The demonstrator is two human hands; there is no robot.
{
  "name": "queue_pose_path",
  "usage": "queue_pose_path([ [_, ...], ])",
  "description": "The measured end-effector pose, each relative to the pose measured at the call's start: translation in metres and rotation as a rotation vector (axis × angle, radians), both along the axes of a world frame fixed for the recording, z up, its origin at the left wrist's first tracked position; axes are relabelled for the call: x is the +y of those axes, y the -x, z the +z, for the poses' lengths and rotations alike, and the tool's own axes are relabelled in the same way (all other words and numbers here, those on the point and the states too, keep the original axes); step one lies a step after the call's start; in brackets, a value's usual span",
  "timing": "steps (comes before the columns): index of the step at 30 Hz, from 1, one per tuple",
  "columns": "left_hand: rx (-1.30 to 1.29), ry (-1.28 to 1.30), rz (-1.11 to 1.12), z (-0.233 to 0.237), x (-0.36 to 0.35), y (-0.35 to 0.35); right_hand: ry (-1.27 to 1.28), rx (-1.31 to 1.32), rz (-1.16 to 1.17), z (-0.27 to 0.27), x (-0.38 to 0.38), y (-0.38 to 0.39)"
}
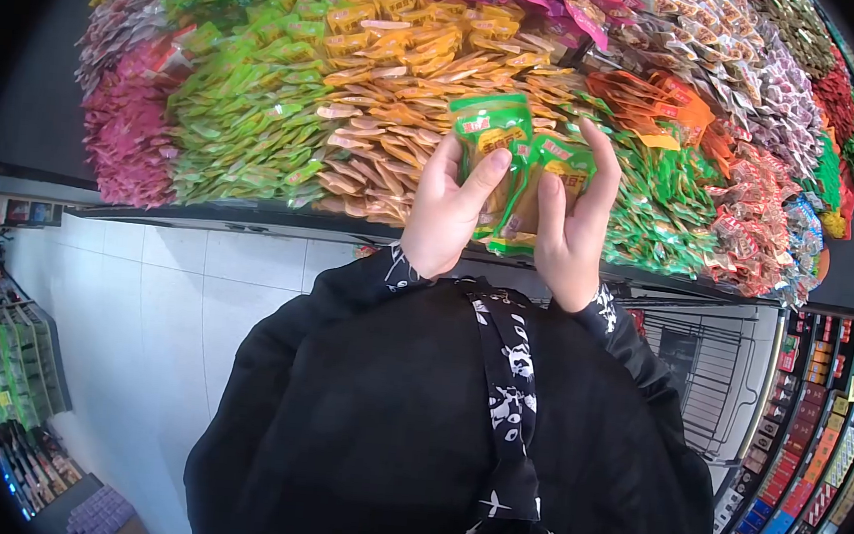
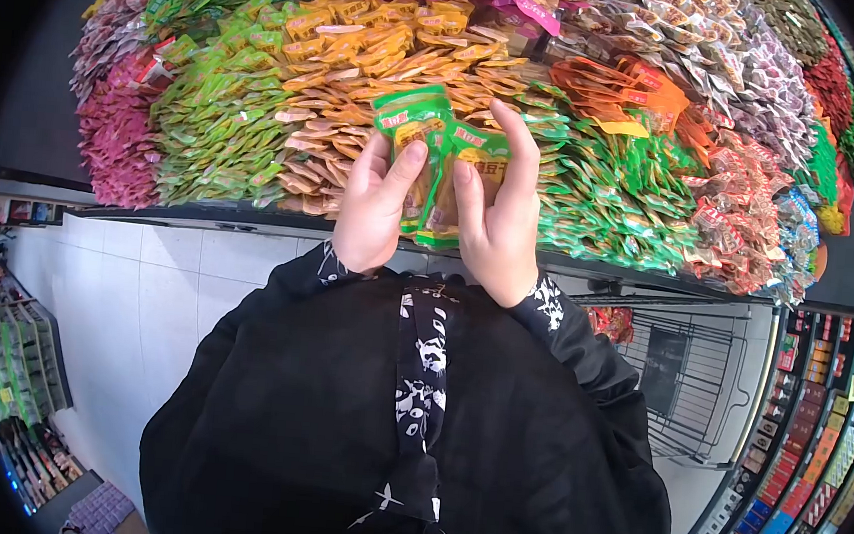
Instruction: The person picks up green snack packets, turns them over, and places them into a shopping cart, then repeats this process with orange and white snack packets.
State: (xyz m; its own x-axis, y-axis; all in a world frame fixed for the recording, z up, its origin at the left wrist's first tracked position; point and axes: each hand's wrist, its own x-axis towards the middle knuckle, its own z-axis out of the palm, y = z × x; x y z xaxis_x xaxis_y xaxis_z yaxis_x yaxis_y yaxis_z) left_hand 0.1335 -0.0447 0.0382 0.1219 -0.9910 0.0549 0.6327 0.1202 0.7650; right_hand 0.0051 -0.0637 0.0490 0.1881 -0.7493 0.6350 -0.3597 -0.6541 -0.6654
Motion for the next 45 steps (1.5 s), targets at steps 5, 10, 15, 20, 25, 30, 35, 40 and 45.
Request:
queue_pose_path([
  [5, -0.365, 0.161, 0.121, -0.016, -0.007, 0.006, -0.127, -0.093, 0.015, -0.002, 0.002, -0.009],
  [10, -0.46, 0.099, 0.092, -0.016, 0.0, 0.008, -0.17, -0.039, 0.084, 0.002, 0.007, -0.005],
  [15, -0.012, 0.071, -0.081, -0.009, 0.001, 0.007, -0.089, 0.009, 0.111, -0.005, 0.006, -0.004],
  [20, -0.043, 0.016, -0.147, -0.009, 0.0, 0.001, -0.279, -0.34, 0.052, -0.006, -0.003, 0.005],
  [25, 0.038, -0.034, -0.24, -0.001, 0.003, -0.012, -0.297, -0.551, 0.091, 0.007, -0.023, 0.022],
  [30, -0.055, 0.044, -0.182, 0.004, 0.003, -0.011, -0.352, -0.531, 0.108, 0.011, -0.023, 0.03],
  [35, -0.084, 0.04, -0.158, -0.002, 0.0, -0.012, -0.504, -0.697, 0.198, 0.015, -0.02, 0.034],
  [40, -0.047, 0.058, 0.012, -0.006, -0.004, -0.006, -0.559, -0.788, 0.348, 0.02, -0.007, 0.032],
  [45, -0.044, 0.097, 0.098, -0.008, -0.006, 0.003, -0.677, -0.691, 0.285, 0.02, 0.005, 0.011],
])
